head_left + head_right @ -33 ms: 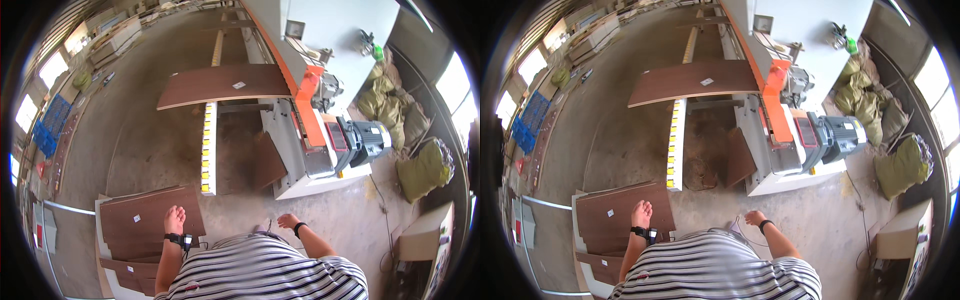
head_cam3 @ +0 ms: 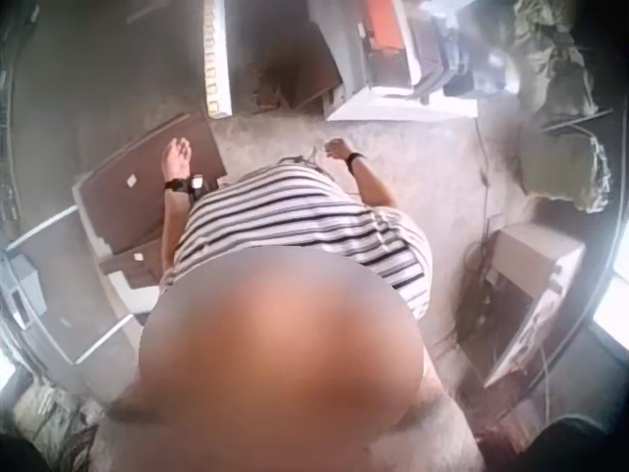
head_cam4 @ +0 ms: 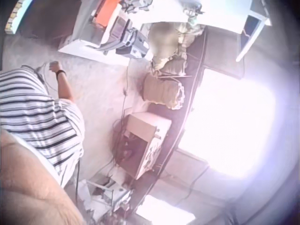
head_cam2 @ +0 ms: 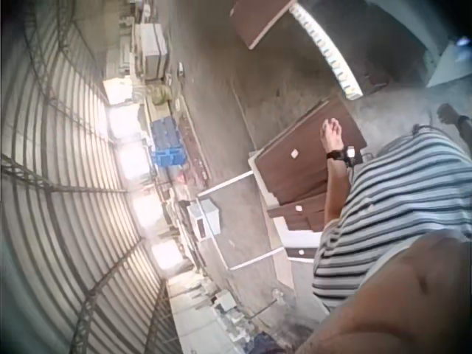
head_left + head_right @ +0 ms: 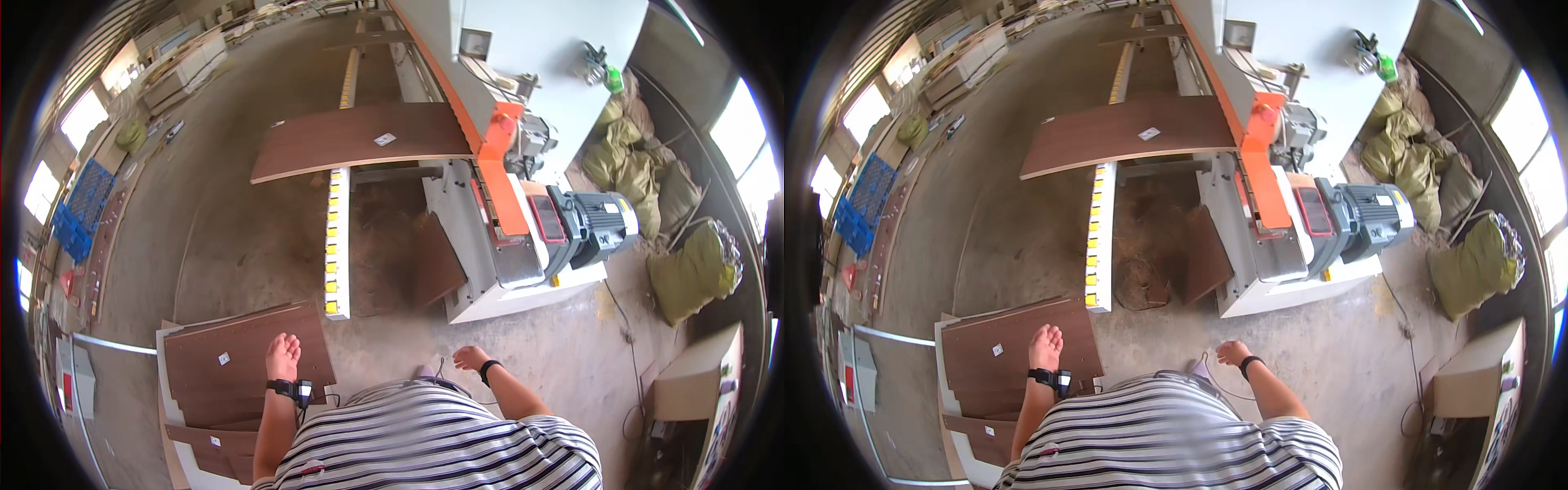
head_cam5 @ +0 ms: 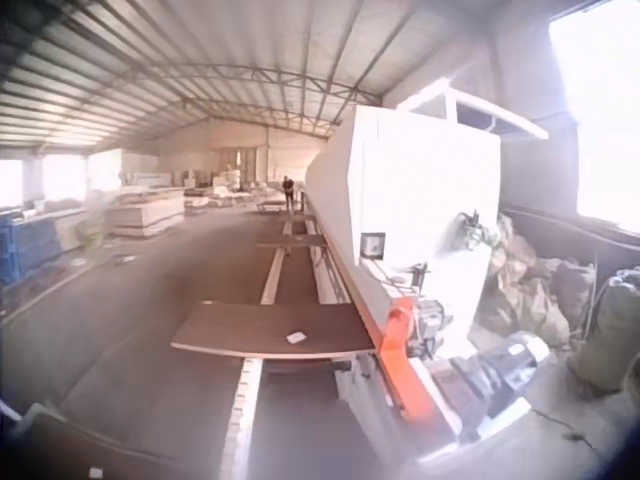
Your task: Operating an edge banding machine to apply veneer to the edges of wood panels.
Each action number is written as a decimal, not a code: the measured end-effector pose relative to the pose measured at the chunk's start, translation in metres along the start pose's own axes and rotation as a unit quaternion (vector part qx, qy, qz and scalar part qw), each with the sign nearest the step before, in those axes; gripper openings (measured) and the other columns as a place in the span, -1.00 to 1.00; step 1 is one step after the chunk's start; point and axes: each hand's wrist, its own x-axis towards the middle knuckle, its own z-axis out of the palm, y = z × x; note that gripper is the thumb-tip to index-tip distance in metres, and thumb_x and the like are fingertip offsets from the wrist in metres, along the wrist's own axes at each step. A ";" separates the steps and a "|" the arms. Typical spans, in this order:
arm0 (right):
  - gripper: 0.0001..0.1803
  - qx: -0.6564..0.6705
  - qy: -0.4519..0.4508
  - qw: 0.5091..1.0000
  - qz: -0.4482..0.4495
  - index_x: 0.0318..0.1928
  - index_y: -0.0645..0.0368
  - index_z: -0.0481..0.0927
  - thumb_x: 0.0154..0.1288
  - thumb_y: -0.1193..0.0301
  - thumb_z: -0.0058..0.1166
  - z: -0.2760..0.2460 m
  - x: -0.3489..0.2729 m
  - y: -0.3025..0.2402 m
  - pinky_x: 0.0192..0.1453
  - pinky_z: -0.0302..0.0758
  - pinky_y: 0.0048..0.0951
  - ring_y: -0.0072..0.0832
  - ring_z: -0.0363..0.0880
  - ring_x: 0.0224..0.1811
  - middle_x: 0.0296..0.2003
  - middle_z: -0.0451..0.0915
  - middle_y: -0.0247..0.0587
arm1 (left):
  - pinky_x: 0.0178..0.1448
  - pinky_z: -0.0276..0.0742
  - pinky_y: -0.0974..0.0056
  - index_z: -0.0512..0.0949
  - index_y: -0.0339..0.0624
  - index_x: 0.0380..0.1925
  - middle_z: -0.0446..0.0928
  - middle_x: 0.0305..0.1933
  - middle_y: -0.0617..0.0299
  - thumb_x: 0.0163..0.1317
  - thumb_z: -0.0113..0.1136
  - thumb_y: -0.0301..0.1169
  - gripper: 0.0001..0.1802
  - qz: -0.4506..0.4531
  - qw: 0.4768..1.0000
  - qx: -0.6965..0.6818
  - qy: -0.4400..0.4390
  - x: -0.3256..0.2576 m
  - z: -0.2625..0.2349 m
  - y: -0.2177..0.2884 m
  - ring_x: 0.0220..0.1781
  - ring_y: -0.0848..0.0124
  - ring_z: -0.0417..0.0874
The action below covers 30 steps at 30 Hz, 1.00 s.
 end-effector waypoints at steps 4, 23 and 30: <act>-0.68 0.143 -0.024 0.981 -0.126 -0.06 0.02 0.41 0.12 0.41 -0.16 -0.021 -0.003 0.022 -0.38 0.43 -0.68 -0.79 0.41 -0.18 -0.24 0.46 -0.60 | -0.09 0.39 0.32 0.39 -0.14 -0.13 0.47 -0.19 0.22 0.20 0.02 -0.24 -0.70 -0.014 0.998 -0.004 -0.059 0.026 0.035 0.011 -0.17 0.41 0.47; -0.79 -0.083 0.265 0.956 -0.095 -0.21 0.18 0.53 0.11 0.48 -0.04 -0.019 -0.092 -0.008 -0.40 0.48 -0.62 -0.58 0.58 -0.36 -0.35 0.57 -0.34 | 0.30 0.17 0.24 -0.08 -0.52 0.17 0.14 0.19 -0.10 0.10 0.15 -0.13 -0.12 -0.010 0.992 -0.024 -0.125 0.137 0.178 0.043 0.22 0.21 0.23; -0.76 0.277 0.353 0.894 -0.002 -0.21 0.21 0.53 0.19 0.33 -0.04 -0.012 -0.160 -0.113 -0.33 0.48 -0.56 -0.51 0.58 -0.35 -0.36 0.58 -0.29 | 0.15 0.35 0.28 0.36 -0.33 -0.13 0.45 -0.10 0.13 0.09 0.18 -0.27 -0.57 0.004 0.990 -0.107 -0.091 0.141 0.177 0.040 0.00 0.33 0.43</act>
